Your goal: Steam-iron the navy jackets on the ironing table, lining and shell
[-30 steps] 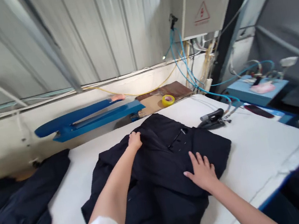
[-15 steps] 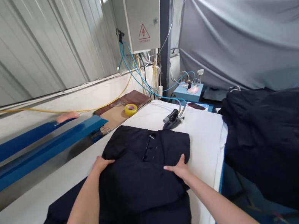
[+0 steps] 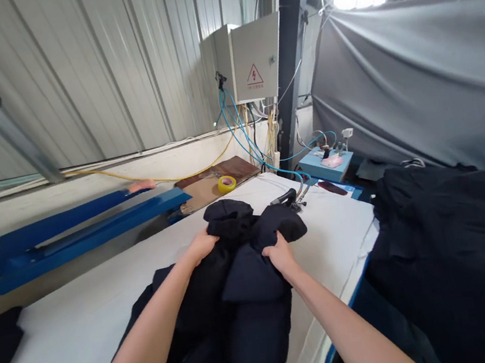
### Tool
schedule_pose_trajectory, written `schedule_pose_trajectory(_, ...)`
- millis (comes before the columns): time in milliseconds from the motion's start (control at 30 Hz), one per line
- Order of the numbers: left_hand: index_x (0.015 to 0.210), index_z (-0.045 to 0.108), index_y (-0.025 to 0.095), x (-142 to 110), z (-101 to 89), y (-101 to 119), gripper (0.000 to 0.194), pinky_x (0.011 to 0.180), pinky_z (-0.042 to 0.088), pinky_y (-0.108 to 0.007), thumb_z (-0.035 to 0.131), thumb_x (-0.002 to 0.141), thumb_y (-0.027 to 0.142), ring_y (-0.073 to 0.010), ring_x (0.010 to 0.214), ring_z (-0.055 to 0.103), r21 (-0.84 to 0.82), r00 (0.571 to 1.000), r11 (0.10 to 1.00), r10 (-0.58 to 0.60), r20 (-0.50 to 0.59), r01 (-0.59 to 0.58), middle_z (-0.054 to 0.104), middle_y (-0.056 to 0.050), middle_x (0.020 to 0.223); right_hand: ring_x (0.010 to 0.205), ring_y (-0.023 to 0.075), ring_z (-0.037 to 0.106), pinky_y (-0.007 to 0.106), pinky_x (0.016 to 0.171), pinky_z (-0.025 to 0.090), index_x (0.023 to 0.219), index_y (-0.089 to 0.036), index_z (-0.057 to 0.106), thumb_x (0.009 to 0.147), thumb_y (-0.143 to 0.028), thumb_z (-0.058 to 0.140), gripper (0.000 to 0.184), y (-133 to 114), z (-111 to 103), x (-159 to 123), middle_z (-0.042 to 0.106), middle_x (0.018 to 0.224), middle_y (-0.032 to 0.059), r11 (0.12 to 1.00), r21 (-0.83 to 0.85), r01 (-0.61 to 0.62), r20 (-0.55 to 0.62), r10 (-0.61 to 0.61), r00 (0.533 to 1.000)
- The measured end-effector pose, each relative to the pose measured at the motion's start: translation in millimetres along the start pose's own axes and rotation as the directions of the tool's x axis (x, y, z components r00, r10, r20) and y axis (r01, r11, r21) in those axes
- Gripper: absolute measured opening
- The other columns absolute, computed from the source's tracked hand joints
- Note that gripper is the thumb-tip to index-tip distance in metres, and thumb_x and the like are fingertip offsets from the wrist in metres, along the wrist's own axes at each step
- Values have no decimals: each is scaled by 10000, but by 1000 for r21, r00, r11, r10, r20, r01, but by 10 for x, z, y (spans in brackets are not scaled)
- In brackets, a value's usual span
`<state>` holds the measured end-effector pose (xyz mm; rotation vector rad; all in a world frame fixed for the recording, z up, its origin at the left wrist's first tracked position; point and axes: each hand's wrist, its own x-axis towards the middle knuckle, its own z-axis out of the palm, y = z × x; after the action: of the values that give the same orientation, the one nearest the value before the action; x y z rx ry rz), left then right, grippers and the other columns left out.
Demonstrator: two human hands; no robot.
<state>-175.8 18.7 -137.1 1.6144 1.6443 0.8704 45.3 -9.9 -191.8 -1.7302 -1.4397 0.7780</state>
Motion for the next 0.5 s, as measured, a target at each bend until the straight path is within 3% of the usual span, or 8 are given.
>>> schedule_pose_trajectory(167, 974, 624, 213, -367, 213, 544, 294, 848, 446, -293, 511, 708, 267, -204, 967, 573, -27, 965, 964, 263, -15, -264, 659, 7, 1005, 865, 190, 577, 308, 803, 452, 1346, -179, 278, 532, -147, 513, 847, -436, -441, -145, 583, 1118, 51, 978, 175, 115, 14, -120, 993)
schedule_pose_trajectory(267, 972, 622, 203, -420, 365, 946, 298, 876, 433, -299, 513, 707, 285, -199, 987, 560, -59, 918, 916, 395, -32, -397, 656, 9, 1002, 782, 172, 579, 297, 772, 463, 1301, -182, 362, 524, -130, 522, 794, -537, -955, -148, 618, 1030, 33, 962, 208, 178, -19, -178, 984)
schedule_pose_trajectory(367, 949, 626, 192, -400, 656, 1550, 303, 863, 445, -314, 556, 681, 314, -201, 949, 575, -150, 896, 883, 440, -69, -445, 668, 6, 941, 725, 152, 576, 274, 706, 483, 1209, -192, 473, 516, -97, 541, 703, -583, -1775, -104, 645, 894, -9, 945, 213, 250, -66, -241, 968)
schedule_pose_trajectory(500, 964, 613, 171, -405, 1178, 2613, 399, 795, 486, -320, 653, 600, 329, -190, 841, 610, -434, 876, 776, 478, -69, -458, 676, 8, 842, 675, 148, 600, 273, 642, 502, 1110, -149, 562, 500, -64, 617, 619, -722, -3316, -157, 653, 815, -19, 950, 184, 252, -129, -231, 964)
